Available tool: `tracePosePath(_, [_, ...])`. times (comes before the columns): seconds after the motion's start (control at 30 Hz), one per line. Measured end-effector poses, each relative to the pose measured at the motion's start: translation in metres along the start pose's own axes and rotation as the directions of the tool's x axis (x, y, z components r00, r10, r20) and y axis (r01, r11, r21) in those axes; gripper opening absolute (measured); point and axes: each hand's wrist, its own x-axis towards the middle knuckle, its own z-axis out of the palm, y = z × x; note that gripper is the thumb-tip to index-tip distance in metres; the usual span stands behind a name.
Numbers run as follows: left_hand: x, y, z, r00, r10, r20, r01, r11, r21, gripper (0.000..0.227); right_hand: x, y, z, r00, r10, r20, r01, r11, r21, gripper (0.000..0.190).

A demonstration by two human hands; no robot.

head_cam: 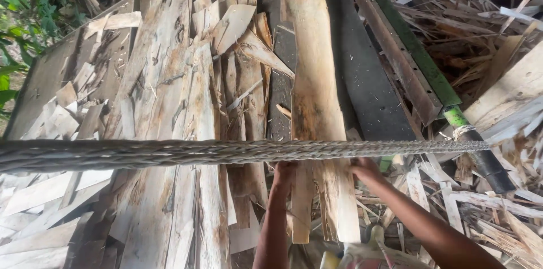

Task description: Cutting thin wood veneer sheets using a large manual guillotine-style cutter in a workshop.

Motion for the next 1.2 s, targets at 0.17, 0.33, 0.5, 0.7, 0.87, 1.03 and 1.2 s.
tracePosePath(0.17, [-0.035, 0.008, 0.012, 0.993, -0.117, -0.008, 0.117, 0.992, -0.037, 0.024, -0.016, 0.015, 0.005, 0.883, -0.449, -0.138, 0.448, 0.893, -0.042, 0.070])
tracePosePath(0.33, [-0.034, -0.023, 0.038, 0.947, 0.002, -0.321, 0.013, 0.999, 0.044, 0.028, -0.059, -0.053, 0.006, 0.889, -0.336, -0.310, 0.376, 0.923, 0.080, 0.057])
tracePosePath(0.5, [-0.031, -0.002, 0.111, 0.979, 0.056, -0.196, -0.143, 0.874, -0.464, 0.033, -0.027, -0.043, -0.034, 0.809, -0.558, -0.182, 0.502, 0.819, -0.280, 0.034])
tracePosePath(0.7, [0.013, 0.025, 0.170, 0.998, 0.058, -0.013, -0.058, 0.998, -0.011, 0.043, -0.130, -0.220, -0.041, 0.921, -0.357, -0.157, 0.279, 0.884, -0.375, 0.051])
tracePosePath(0.87, [-0.010, 0.040, 0.211, 0.978, 0.143, 0.153, -0.092, 0.950, -0.298, 0.045, -0.094, -0.230, -0.043, 0.483, -0.876, -0.005, 0.670, 0.374, -0.641, 0.039])
tracePosePath(1.03, [-0.020, 0.059, 0.237, 0.925, 0.284, 0.254, -0.101, 0.826, -0.554, 0.051, -0.103, -0.210, -0.072, 0.749, -0.632, 0.201, 0.547, 0.419, -0.725, 0.051])
tracePosePath(1.2, [-0.034, 0.050, 0.242, 0.859, 0.433, 0.271, -0.079, 0.636, -0.767, 0.060, -0.091, -0.042, -0.123, 0.553, -0.826, -0.113, 0.515, 0.445, -0.733, 0.076])
